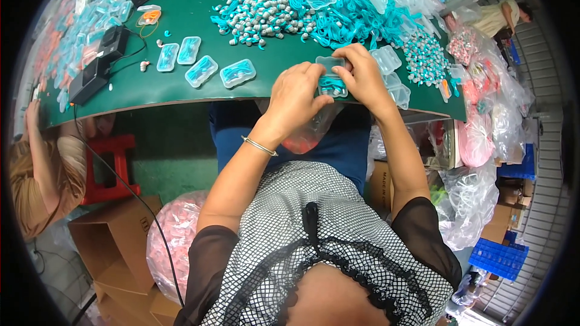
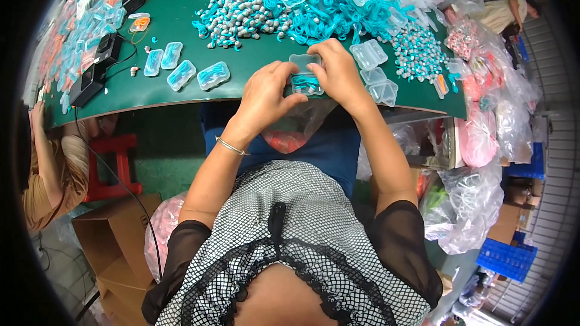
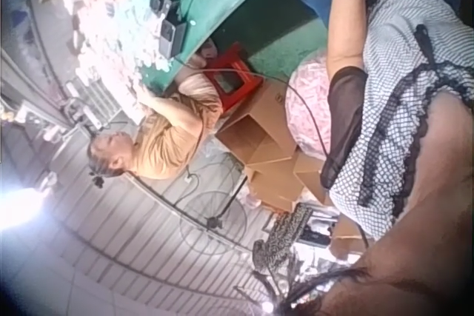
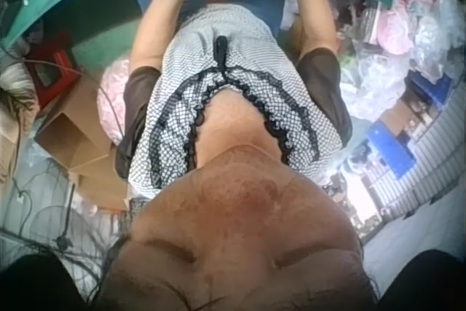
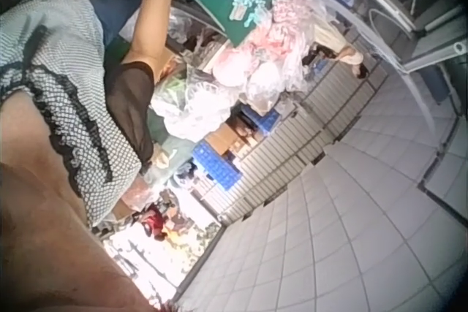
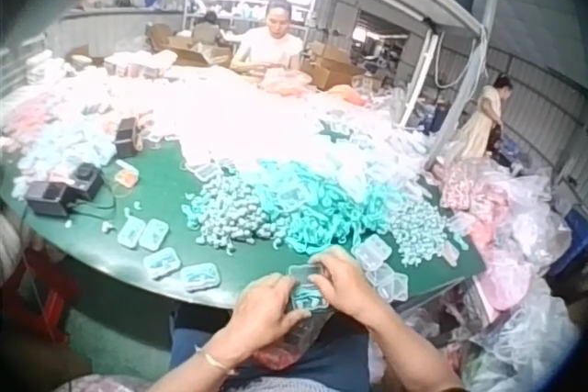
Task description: Sorting small blue and green items and putting them into small plastic boxes on a workbench.
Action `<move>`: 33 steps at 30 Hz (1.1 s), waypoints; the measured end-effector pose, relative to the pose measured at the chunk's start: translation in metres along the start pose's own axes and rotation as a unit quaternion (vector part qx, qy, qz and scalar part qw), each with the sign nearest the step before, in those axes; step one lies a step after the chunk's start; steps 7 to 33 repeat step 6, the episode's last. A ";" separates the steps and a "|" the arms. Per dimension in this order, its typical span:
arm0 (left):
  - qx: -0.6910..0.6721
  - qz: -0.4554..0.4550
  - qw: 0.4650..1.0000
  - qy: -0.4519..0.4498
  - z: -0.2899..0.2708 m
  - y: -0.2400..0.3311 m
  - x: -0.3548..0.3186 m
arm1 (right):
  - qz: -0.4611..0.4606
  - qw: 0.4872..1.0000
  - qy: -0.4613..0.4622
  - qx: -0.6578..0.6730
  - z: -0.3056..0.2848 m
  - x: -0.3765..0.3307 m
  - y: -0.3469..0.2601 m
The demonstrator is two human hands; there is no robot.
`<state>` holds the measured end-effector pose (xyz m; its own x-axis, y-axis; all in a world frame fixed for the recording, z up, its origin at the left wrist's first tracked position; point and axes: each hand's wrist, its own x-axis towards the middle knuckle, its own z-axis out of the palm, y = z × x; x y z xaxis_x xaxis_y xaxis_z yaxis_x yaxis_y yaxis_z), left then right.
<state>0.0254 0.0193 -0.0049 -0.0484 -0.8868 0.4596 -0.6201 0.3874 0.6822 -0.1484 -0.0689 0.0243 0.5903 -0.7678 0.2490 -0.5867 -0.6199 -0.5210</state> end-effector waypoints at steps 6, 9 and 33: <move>-0.014 0.005 0.999 0.037 0.003 -0.001 -0.005 | -0.093 0.989 0.116 0.004 0.002 -0.018 0.002; -0.014 0.005 0.999 0.037 0.003 -0.001 -0.005 | -0.093 0.989 0.116 0.004 0.002 -0.018 0.002; -0.014 0.005 0.999 0.037 0.003 -0.001 -0.005 | -0.093 0.989 0.116 0.004 0.002 -0.018 0.002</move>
